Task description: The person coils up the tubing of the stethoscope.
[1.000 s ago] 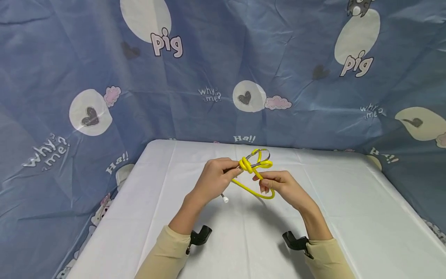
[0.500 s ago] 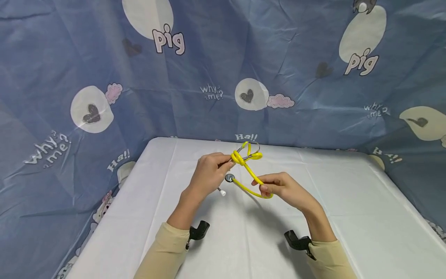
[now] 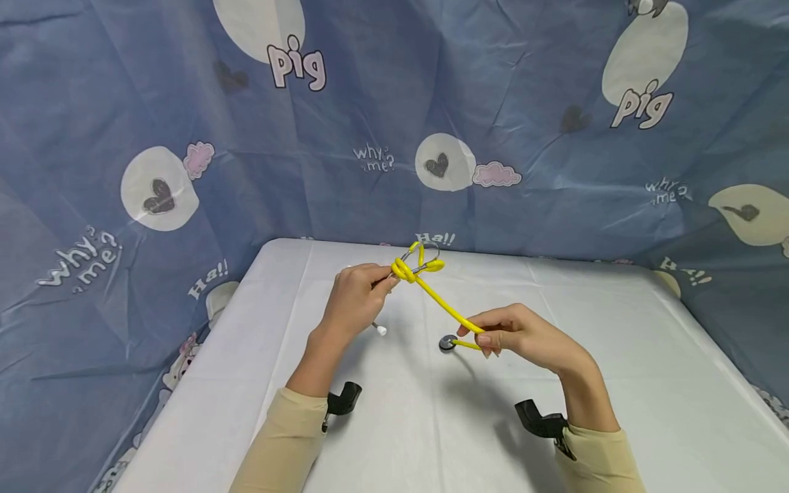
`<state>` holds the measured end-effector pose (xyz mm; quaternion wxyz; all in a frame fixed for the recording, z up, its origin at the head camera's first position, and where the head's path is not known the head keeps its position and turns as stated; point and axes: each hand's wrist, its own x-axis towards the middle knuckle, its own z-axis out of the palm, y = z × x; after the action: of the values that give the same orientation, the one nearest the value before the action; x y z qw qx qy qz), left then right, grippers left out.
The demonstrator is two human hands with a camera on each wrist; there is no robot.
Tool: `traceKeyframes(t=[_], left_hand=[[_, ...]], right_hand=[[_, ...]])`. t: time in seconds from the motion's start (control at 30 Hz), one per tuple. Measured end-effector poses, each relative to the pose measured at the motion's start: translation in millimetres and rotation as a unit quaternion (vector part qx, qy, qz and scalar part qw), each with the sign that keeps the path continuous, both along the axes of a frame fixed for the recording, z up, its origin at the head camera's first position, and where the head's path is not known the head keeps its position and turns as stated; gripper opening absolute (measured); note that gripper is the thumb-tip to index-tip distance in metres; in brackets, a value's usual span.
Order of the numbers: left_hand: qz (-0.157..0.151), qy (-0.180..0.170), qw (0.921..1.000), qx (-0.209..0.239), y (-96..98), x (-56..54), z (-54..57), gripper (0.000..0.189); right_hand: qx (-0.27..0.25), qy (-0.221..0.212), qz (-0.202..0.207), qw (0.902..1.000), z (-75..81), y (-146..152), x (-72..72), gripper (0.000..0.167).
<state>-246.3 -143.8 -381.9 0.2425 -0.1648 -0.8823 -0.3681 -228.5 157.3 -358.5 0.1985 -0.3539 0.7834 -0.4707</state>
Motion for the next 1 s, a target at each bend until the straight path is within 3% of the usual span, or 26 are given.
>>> traceKeyframes(t=[0.3, 0.43, 0.67, 0.87, 1.0], left_hand=[[0.008, -0.034, 0.9987, -0.036, 5.8, -9.6, -7.0, 0.017], [-0.007, -0.059, 0.9968, -0.053, 14.3, -12.7, -10.9, 0.017], [-0.078, -0.079, 0.9885, -0.103, 40.6, -9.0, -18.6, 0.014], [-0.159, -0.108, 0.9702, -0.147, 57.8, 3.4, -25.3, 0.017], [-0.202, -0.100, 0.9578, -0.178, 68.9, 12.1, -25.9, 0.013]], right_hand=[[0.009, 0.027, 0.023, 0.9993, 16.4, 19, 12.1, 0.023], [0.015, 0.051, 0.017, 0.9984, 22.1, 23, 17.5, 0.025], [-0.037, 0.114, -0.038, 0.9920, 28.3, 24, 24.3, 0.022], [-0.082, 0.183, -0.099, 0.9747, 28.4, 18, 18.0, 0.018], [-0.094, 0.200, -0.133, 0.9662, 25.9, 18, 13.1, 0.018]])
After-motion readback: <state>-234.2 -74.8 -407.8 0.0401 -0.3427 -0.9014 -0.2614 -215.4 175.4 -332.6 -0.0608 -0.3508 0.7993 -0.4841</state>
